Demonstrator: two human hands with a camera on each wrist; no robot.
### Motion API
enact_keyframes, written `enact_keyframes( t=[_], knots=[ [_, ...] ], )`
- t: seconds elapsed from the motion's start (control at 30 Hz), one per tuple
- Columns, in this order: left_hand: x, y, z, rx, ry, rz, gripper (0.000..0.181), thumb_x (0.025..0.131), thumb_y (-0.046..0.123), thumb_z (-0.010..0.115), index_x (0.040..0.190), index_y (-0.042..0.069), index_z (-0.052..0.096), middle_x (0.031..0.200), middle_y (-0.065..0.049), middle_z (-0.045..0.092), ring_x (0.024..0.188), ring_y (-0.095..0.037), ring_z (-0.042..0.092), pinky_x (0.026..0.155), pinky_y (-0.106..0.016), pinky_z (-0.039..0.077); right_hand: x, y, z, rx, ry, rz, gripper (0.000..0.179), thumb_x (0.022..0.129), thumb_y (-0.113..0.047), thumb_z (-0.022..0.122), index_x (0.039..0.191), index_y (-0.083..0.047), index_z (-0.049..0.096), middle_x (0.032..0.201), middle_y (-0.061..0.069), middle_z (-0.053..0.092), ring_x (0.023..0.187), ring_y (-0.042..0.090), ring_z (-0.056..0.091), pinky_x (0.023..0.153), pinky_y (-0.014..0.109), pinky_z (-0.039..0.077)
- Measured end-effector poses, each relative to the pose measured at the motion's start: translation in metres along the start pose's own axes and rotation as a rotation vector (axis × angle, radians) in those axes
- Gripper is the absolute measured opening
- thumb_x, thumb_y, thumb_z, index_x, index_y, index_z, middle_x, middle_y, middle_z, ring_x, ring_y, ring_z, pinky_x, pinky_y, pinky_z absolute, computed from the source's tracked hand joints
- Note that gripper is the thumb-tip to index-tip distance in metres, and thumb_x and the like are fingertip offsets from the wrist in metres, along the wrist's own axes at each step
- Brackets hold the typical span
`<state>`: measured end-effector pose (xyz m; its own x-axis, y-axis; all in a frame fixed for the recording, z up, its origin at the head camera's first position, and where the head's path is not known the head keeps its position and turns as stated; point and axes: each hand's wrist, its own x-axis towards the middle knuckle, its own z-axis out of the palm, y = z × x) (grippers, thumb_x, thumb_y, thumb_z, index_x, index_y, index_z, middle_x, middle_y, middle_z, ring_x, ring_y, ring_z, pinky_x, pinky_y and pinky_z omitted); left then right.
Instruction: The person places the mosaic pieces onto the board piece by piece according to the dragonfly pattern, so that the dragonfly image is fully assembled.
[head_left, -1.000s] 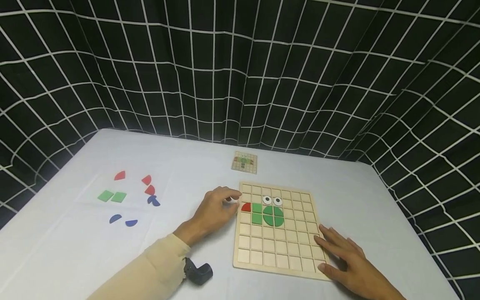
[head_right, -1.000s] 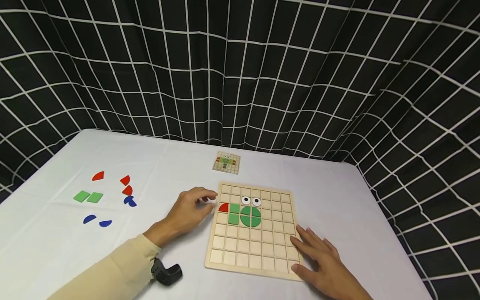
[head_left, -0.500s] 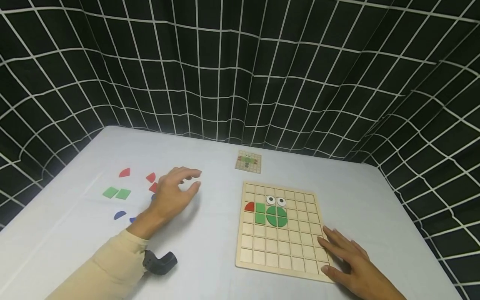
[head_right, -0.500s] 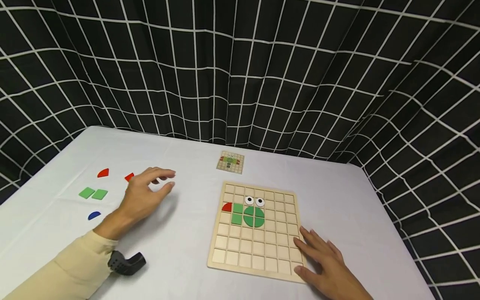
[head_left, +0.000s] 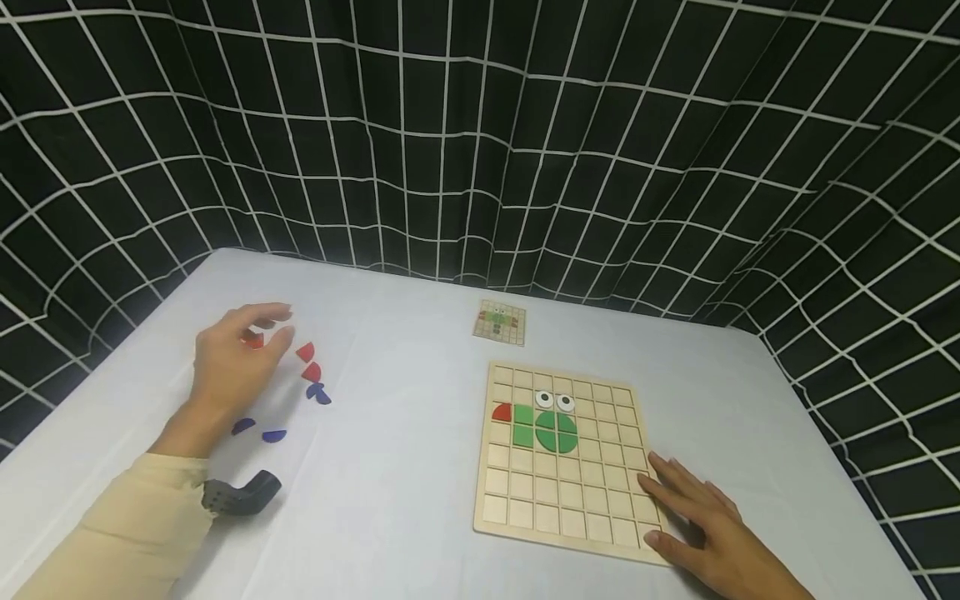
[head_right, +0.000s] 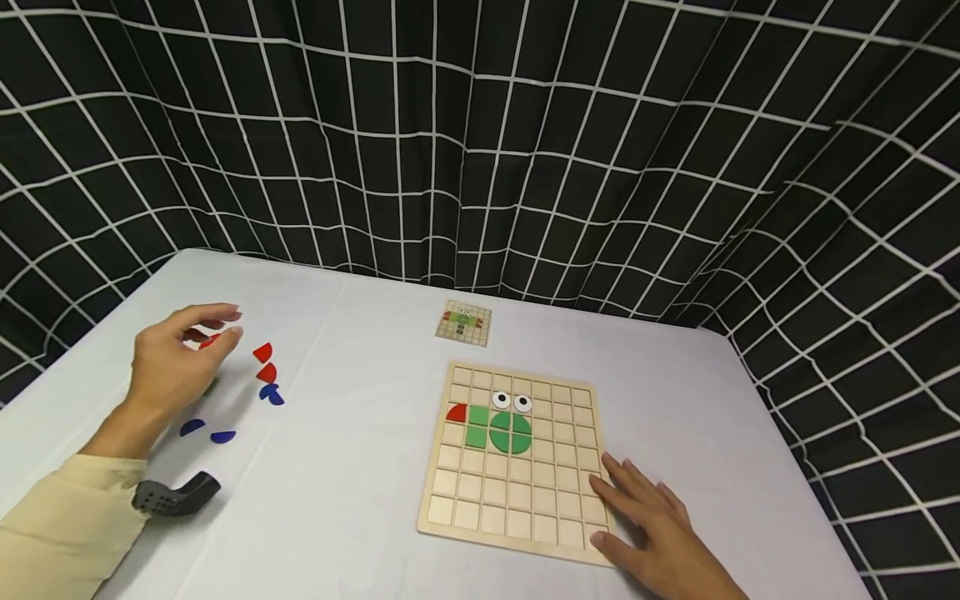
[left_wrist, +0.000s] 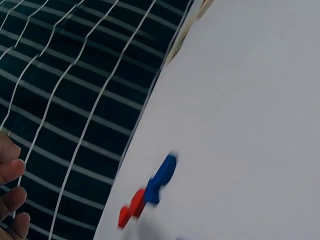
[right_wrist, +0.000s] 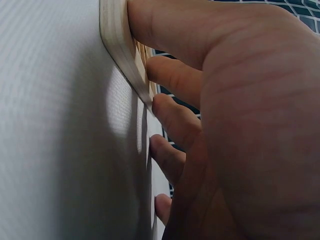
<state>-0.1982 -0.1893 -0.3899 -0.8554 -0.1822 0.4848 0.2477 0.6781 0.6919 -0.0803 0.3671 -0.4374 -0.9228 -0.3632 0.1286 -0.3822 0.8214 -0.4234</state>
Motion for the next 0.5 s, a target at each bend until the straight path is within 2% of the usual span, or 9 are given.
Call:
enact_keyframes(
  t=[0.07,0.2,0.3,0.4,0.5],
  knots=[
    [0.003,-0.007,-0.007,0.026,-0.008,-0.035,0.029,0.094,0.009,0.065,0.123,0.003,0.069,0.114,-0.021,0.068,0.101,-0.038,0.059,0.081,-0.041,0.041,0.0,0.001,0.0,-0.004,0.007,-0.013,0.061,0.086,-0.029,0.079,0.141,-0.011,0.059,0.156,0.008,0.04,0.142,-0.013,0.005,0.111,0.016,-0.005],
    [0.009,-0.023,-0.019,0.065,-0.064,-0.125,0.036,0.097,0.014,0.062,0.131,0.004,0.064,0.122,-0.026,0.063,0.107,-0.045,0.055,0.085,-0.05,0.04,0.0,0.0,0.0,-0.008,0.004,-0.013,0.061,0.086,-0.03,0.079,0.141,-0.012,0.059,0.156,0.007,0.04,0.142,-0.013,0.005,0.109,0.013,-0.005],
    [0.013,-0.037,-0.026,0.095,-0.137,-0.215,0.044,0.099,0.023,0.058,0.14,0.006,0.057,0.132,-0.031,0.055,0.115,-0.051,0.049,0.09,-0.061,0.038,0.0,0.001,-0.001,-0.003,0.005,-0.013,0.061,0.086,-0.029,0.078,0.141,-0.012,0.059,0.156,0.01,0.041,0.142,-0.013,0.005,0.112,0.017,-0.006],
    [0.017,-0.051,-0.03,0.121,-0.221,-0.298,0.053,0.101,0.033,0.055,0.147,0.007,0.049,0.14,-0.033,0.046,0.127,-0.054,0.038,0.098,-0.07,0.031,0.0,0.001,0.0,-0.002,0.007,-0.016,0.061,0.086,-0.029,0.078,0.141,-0.012,0.059,0.155,0.011,0.041,0.142,-0.013,0.005,0.113,0.018,-0.006],
    [0.018,-0.063,-0.03,0.133,-0.295,-0.346,0.059,0.102,0.038,0.053,0.15,0.006,0.044,0.146,-0.034,0.039,0.136,-0.056,0.028,0.103,-0.074,0.024,-0.001,0.001,0.001,0.009,-0.001,0.009,0.061,0.086,-0.031,0.078,0.141,-0.012,0.059,0.155,0.011,0.041,0.141,-0.014,0.005,0.115,0.021,-0.006]
  ],
)
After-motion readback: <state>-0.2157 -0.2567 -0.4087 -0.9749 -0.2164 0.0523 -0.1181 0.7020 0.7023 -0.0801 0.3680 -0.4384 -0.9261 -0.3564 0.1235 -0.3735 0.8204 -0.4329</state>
